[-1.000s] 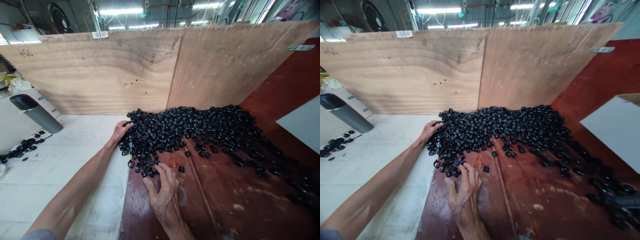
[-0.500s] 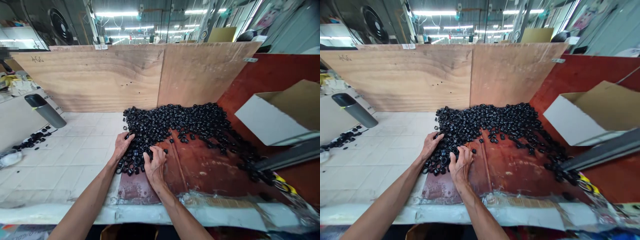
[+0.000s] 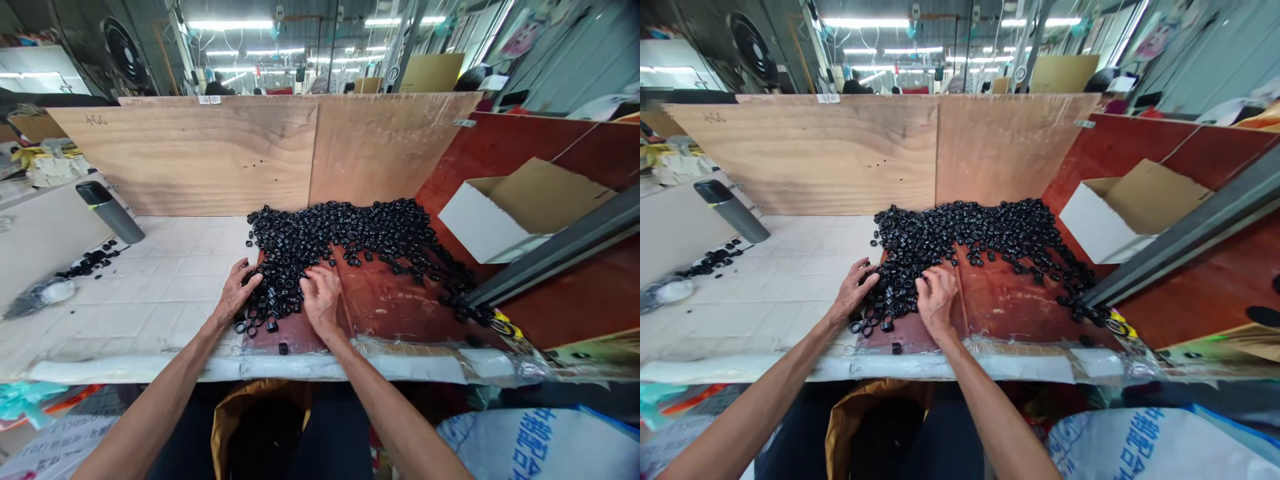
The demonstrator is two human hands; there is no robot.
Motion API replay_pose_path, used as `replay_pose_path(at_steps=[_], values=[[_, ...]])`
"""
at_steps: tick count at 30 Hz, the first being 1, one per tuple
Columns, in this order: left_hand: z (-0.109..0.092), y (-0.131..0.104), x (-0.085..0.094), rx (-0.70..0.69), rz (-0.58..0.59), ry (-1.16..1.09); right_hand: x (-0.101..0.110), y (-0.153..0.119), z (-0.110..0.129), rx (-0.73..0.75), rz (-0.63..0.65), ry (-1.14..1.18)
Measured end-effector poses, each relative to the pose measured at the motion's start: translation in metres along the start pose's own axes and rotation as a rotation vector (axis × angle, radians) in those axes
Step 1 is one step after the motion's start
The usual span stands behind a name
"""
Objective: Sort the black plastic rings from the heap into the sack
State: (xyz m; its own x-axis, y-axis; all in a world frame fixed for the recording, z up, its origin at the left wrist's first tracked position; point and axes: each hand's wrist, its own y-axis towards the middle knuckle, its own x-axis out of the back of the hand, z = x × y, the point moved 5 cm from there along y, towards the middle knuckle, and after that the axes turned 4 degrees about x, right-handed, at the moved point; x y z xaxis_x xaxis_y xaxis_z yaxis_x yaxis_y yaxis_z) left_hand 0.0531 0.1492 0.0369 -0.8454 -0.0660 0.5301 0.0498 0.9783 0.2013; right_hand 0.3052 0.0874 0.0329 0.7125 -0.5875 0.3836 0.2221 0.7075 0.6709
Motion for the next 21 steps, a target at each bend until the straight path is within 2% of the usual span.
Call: replay_pose_path(at_steps=[2, 4, 6, 8, 11, 14, 17, 21], values=[[0.011, -0.013, 0.013, 0.016, 0.015, -0.026, 0.026, 0.007, -0.032, -0.071, -0.043, -0.124], [0.022, -0.029, 0.023, 0.006, 0.07, 0.009, 0.046, 0.011, -0.067, -0.168, -0.03, -0.257], [0.03, -0.048, 0.03, -0.038, 0.126, 0.121, 0.059, 0.013, -0.096, -0.236, 0.004, -0.345], [0.035, -0.067, 0.033, -0.087, 0.142, 0.261, 0.061, 0.016, -0.116, -0.289, 0.039, -0.4], [0.032, -0.09, 0.026, -0.16, 0.15, 0.415, 0.051, 0.024, -0.128, -0.296, 0.104, -0.456], [0.024, -0.099, 0.013, -0.228, 0.1, 0.51, 0.037, 0.038, -0.131, -0.263, 0.134, -0.529], [0.022, -0.099, 0.005, -0.271, 0.046, 0.571, 0.036, 0.056, -0.135, -0.26, 0.038, -0.637], [0.034, -0.095, 0.004, -0.295, -0.015, 0.61, 0.056, 0.075, -0.148, -0.28, -0.125, -0.764]])
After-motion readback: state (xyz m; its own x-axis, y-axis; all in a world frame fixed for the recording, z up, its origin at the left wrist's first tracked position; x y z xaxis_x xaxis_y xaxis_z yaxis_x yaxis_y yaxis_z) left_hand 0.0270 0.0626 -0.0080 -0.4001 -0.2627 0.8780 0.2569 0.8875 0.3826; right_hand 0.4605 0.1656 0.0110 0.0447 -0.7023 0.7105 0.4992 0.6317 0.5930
